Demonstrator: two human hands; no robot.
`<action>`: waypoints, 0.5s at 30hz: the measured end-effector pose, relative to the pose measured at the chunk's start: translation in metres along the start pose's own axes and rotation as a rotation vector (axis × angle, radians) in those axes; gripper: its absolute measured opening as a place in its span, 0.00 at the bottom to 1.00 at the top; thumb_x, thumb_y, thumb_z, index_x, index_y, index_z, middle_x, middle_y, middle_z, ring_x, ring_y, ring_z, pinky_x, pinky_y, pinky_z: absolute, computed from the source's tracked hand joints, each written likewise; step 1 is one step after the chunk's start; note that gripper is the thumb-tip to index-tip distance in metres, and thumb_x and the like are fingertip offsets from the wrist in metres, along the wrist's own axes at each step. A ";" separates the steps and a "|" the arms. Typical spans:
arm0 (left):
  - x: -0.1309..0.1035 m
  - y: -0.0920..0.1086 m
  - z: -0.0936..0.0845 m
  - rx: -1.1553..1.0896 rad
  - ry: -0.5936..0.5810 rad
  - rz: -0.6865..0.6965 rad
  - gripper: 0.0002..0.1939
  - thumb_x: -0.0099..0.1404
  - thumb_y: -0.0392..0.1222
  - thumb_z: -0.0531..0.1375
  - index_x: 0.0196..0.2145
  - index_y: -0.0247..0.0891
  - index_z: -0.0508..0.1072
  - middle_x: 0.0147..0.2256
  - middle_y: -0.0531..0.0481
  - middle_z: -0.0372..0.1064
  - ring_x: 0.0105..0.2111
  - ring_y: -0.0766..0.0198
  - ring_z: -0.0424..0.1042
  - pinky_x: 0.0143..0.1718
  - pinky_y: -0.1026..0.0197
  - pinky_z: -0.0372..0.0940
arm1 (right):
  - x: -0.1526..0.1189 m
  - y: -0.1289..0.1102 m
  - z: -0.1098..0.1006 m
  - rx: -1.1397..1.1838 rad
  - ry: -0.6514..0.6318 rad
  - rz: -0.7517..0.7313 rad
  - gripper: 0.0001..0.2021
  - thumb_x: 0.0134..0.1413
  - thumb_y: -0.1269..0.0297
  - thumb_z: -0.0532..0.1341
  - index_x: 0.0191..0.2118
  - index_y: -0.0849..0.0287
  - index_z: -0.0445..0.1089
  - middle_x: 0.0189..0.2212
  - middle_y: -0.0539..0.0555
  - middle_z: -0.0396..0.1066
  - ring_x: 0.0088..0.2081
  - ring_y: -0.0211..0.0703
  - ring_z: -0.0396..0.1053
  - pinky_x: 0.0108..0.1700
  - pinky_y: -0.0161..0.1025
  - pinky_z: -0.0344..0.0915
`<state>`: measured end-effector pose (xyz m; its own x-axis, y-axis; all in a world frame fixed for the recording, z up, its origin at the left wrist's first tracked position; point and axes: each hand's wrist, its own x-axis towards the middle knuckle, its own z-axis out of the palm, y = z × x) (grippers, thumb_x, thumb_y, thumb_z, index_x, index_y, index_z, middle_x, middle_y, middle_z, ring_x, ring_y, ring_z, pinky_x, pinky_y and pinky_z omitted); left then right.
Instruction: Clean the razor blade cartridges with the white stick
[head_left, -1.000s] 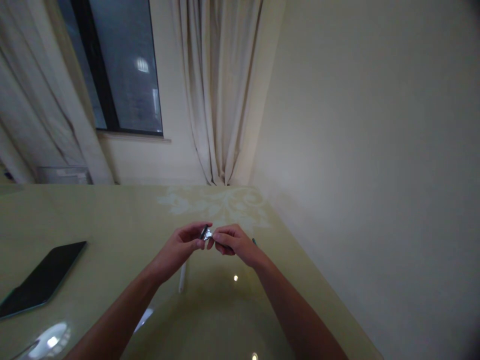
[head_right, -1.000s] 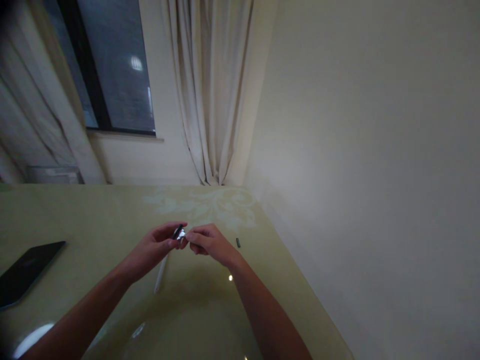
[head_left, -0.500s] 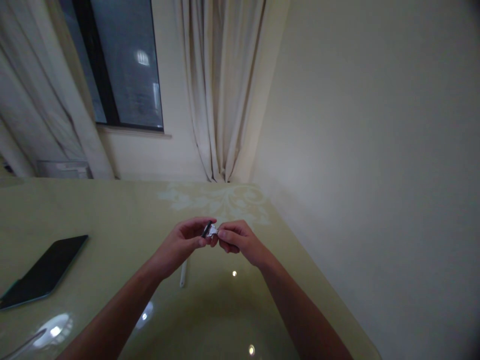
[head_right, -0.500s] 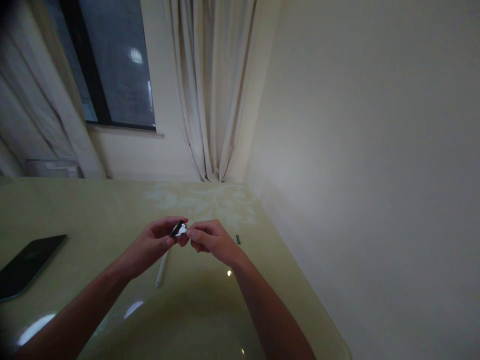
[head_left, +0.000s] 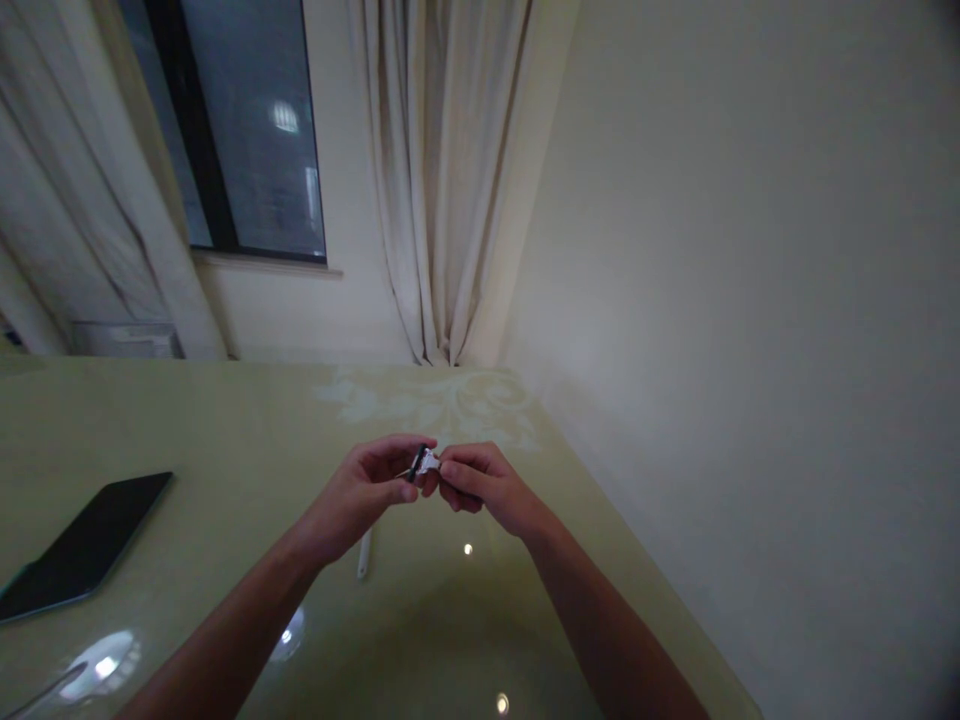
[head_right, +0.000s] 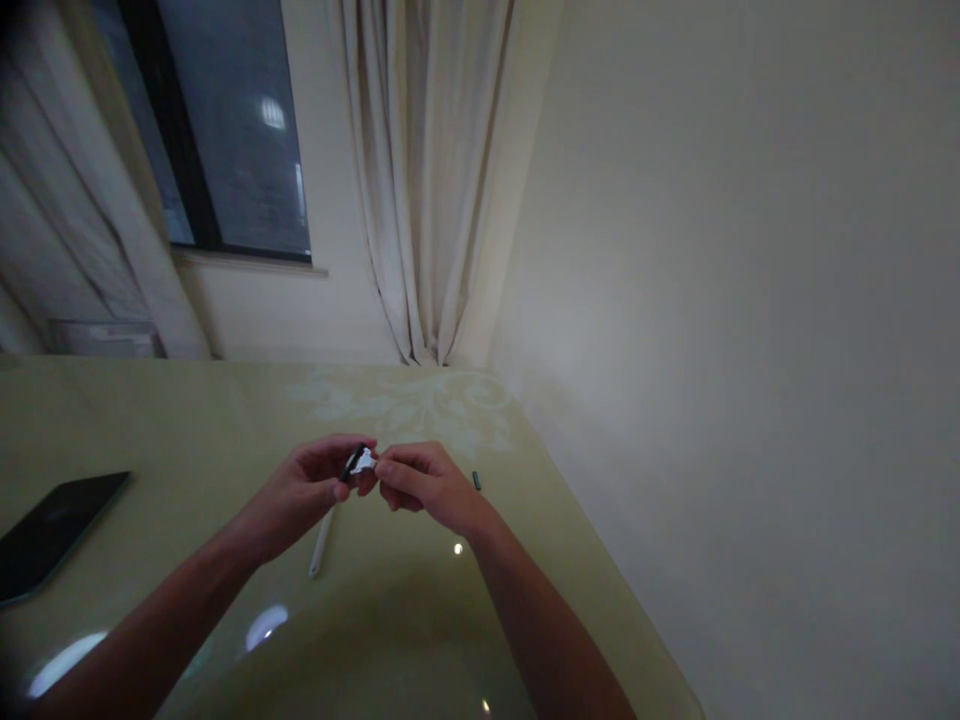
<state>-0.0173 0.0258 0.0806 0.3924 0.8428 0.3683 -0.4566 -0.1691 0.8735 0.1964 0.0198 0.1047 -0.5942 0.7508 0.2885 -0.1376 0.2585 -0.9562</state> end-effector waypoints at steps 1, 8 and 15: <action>0.000 0.000 0.000 0.003 0.002 -0.005 0.23 0.51 0.41 0.81 0.46 0.45 0.87 0.31 0.50 0.80 0.32 0.64 0.74 0.36 0.63 0.68 | 0.000 0.000 0.000 -0.001 -0.001 -0.002 0.19 0.69 0.50 0.64 0.36 0.64 0.80 0.22 0.48 0.66 0.21 0.31 0.54 0.23 0.32 0.48; -0.001 0.002 0.002 -0.004 0.014 -0.029 0.23 0.50 0.40 0.81 0.45 0.45 0.87 0.32 0.50 0.81 0.31 0.65 0.74 0.36 0.63 0.70 | -0.001 -0.001 -0.001 -0.001 -0.013 0.015 0.20 0.68 0.50 0.65 0.37 0.64 0.81 0.21 0.47 0.66 0.20 0.30 0.54 0.23 0.32 0.48; -0.002 0.007 0.008 -0.017 0.042 -0.060 0.23 0.48 0.39 0.81 0.44 0.45 0.87 0.33 0.49 0.82 0.31 0.64 0.76 0.36 0.63 0.72 | -0.002 -0.006 -0.001 -0.007 -0.028 0.019 0.20 0.67 0.48 0.66 0.37 0.64 0.80 0.21 0.47 0.66 0.20 0.31 0.53 0.23 0.32 0.48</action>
<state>-0.0150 0.0194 0.0886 0.3856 0.8720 0.3015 -0.4471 -0.1092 0.8878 0.1993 0.0177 0.1100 -0.6184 0.7383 0.2690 -0.1210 0.2488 -0.9610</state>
